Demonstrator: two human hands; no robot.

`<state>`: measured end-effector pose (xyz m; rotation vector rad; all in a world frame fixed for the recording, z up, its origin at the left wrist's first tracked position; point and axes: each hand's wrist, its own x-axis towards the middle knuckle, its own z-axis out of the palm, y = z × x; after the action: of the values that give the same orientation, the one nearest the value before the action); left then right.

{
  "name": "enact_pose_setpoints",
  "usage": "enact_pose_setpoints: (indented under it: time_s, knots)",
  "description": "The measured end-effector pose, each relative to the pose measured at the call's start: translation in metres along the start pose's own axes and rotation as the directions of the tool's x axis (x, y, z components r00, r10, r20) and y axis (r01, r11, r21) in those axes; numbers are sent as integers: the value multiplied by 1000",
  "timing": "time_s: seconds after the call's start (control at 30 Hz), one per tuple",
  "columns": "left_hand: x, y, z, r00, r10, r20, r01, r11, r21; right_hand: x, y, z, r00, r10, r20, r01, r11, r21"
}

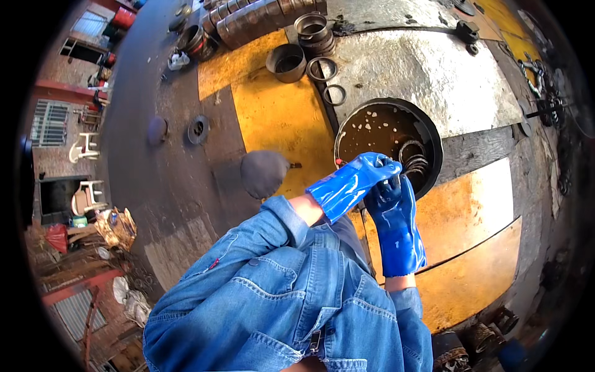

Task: The person cleans metal rings using a brush in a basin of liquid and rinses them.

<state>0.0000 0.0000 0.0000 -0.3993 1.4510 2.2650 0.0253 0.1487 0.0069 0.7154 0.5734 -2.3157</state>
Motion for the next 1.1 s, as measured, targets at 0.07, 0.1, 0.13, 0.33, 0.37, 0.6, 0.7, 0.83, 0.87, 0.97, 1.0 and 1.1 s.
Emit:
enact_pose_setpoints:
  time_s: [0.07,0.1,0.13,0.33,0.37,0.6,0.7,0.83,0.87,0.97,1.0,1.1]
  knots:
    - [2,-2,-29,1000,3,-31,-1,998,55,5,24,26,999,3,-37,-3,1000,-5]
    - [11,12,-9,1000,-15,4,14,999,39,7,-8,19,1000,8,-27,-10,997,-76]
    - [15,29,-3,995,-77,-64,83,992,100,13,-11,21,1000,-18,9,19,994,-104]
    - [80,58,-43,996,46,-78,-27,972,233,67,-30,14,732,-476,488,596,98,-797]
    - [88,56,-66,999,41,-35,-36,991,132,41,-21,1,816,-536,217,524,528,-668]
    - [140,148,-120,988,-77,130,55,985,164,36,45,-160,900,-243,-362,-204,499,-842]
    - [185,155,-151,989,-20,149,-13,975,220,79,120,-182,916,-175,-361,-324,212,-922]
    - [245,178,-190,976,-165,146,127,963,240,119,199,-119,808,-375,-454,-415,185,-891]
    - [252,174,-196,965,-221,140,191,961,199,106,202,-90,743,-283,-607,-549,260,-794]
    - [290,160,-251,930,-332,155,333,943,21,97,215,-36,640,-16,-768,-682,449,-577]
    - [307,144,-296,913,-383,139,373,923,89,91,227,-30,643,63,-763,-684,494,-536]
    - [332,133,-344,872,-489,22,488,868,-93,53,232,9,807,250,-535,-572,555,-604]
